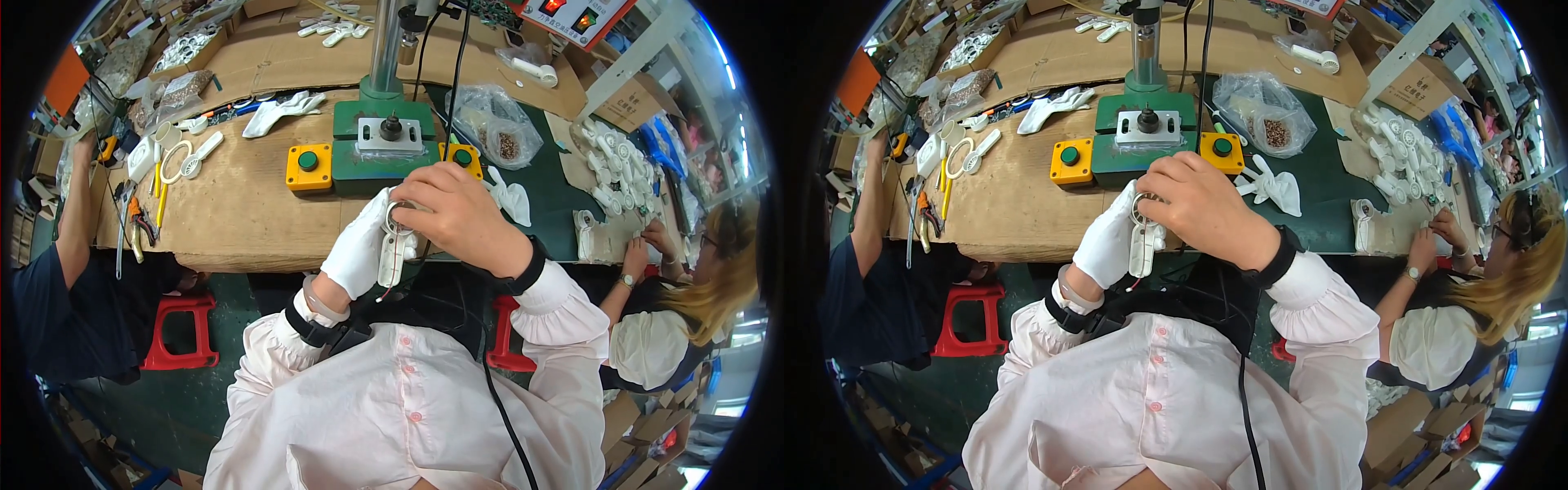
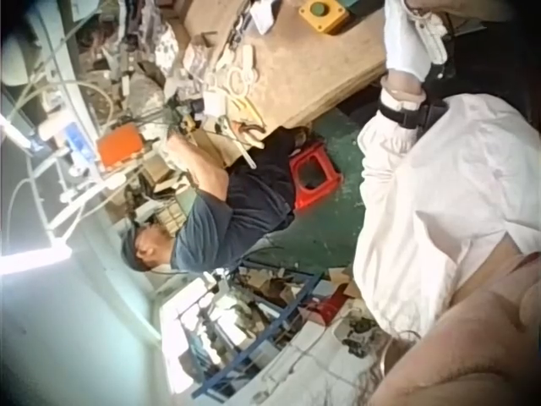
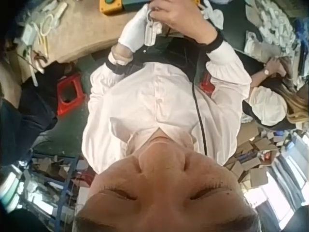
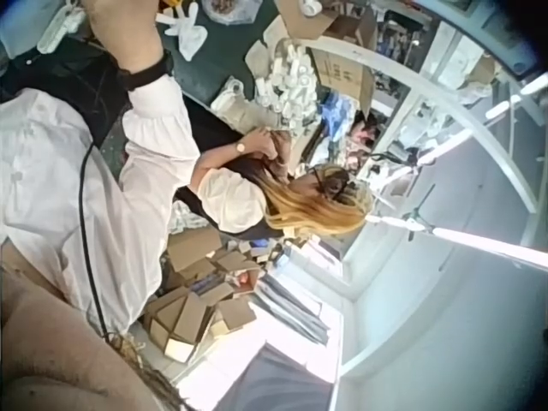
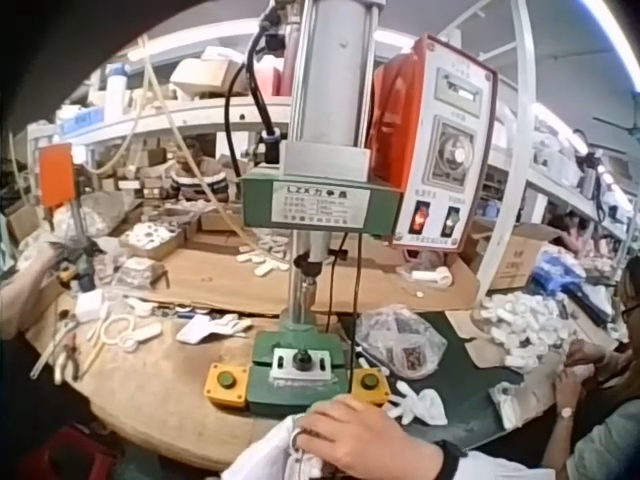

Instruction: The person assembles a fan component by hand, inserting a motor and wires into a plastic housing. They then place the assembly into a press machine, activate it by pressing two buttons, and remove the completed part.

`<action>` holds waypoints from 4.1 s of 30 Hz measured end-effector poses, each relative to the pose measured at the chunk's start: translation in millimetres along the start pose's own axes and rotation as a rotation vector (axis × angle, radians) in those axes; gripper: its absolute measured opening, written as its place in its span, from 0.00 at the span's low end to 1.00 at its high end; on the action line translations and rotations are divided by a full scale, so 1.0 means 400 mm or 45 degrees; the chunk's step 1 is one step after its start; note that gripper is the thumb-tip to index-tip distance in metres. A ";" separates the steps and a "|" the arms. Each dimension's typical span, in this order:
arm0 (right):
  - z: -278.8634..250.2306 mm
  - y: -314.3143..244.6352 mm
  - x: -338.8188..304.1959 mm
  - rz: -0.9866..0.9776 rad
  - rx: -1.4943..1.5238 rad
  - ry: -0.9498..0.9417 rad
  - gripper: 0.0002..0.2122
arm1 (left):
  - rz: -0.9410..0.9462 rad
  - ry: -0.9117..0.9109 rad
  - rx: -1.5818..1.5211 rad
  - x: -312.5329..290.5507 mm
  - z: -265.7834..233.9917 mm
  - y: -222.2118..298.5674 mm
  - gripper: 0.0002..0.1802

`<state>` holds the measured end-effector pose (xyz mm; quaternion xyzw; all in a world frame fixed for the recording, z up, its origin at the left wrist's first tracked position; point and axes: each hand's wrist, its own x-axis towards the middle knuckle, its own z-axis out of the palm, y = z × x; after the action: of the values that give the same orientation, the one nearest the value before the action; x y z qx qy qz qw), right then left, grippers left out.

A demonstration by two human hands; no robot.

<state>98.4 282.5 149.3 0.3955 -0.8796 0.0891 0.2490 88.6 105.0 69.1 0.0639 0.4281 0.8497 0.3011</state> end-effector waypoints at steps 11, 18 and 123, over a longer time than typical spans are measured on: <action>-0.019 0.037 0.014 0.005 0.293 -0.108 0.10 | -0.135 -0.169 -0.413 0.016 -0.007 -0.004 0.21; -0.034 0.030 0.019 0.015 0.303 -0.097 0.12 | -0.160 -0.164 -0.419 0.005 0.006 0.011 0.21; 0.088 -0.160 -0.106 0.232 0.159 0.272 0.11 | 0.134 0.039 -0.259 0.035 0.007 0.023 0.21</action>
<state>156.7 254.9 95.0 0.3172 -0.8731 0.2074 0.3069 74.2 110.6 76.0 0.0424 0.3402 0.9042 0.2546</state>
